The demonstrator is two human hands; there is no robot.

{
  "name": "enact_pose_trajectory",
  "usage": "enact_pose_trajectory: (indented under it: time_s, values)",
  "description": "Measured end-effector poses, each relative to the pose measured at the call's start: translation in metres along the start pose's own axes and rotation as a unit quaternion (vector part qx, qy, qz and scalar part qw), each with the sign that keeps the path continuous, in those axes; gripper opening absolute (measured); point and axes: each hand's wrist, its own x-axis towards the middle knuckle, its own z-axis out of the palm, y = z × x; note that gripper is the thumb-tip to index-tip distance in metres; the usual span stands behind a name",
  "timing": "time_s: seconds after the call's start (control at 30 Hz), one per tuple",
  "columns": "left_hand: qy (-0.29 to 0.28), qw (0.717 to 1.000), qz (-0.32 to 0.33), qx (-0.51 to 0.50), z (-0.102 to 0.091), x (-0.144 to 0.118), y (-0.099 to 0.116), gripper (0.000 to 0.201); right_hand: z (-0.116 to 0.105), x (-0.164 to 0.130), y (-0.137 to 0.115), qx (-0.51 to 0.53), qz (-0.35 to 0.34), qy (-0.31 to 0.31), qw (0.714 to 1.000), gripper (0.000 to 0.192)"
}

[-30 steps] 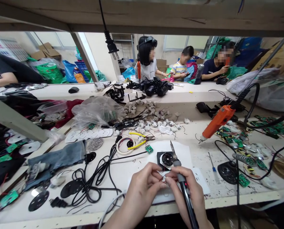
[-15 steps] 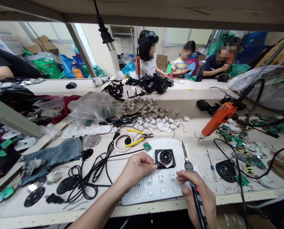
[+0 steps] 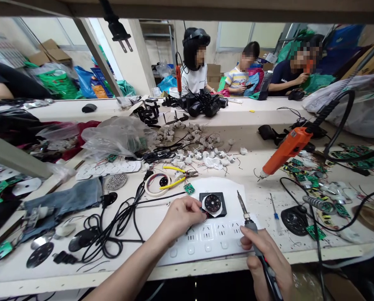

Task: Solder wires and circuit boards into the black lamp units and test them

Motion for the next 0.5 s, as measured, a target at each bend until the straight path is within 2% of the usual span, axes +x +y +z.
enact_pose_trajectory:
  time_s: [0.13, 0.23, 0.3, 0.4, 0.5]
  values:
    - [0.010, 0.998, -0.034, -0.048, 0.005, -0.002, -0.001, 0.021, -0.002, 0.002, 0.002, 0.021, 0.004, -0.002, 1.000, 0.035]
    - [0.019, 0.994, -0.058, -0.092, 0.008, -0.005, -0.003, 0.025, -0.008, 0.004, 0.003, 0.044, 0.003, -0.026, 0.999, 0.036]
    - [0.019, 0.990, -0.071, -0.117, 0.010, -0.006, -0.006, 0.028, -0.012, 0.003, 0.001, 0.062, 0.047, -0.012, 0.997, 0.039]
    - [0.018, 0.988, -0.081, -0.130, 0.013, -0.008, -0.009, 0.028, -0.017, -0.002, -0.005, 0.092, 0.144, 0.053, 0.984, 0.041]
    - [0.018, 0.988, -0.082, -0.131, 0.015, -0.008, -0.008, 0.028, -0.021, -0.007, -0.010, 0.122, 0.161, 0.075, 0.976, 0.040]
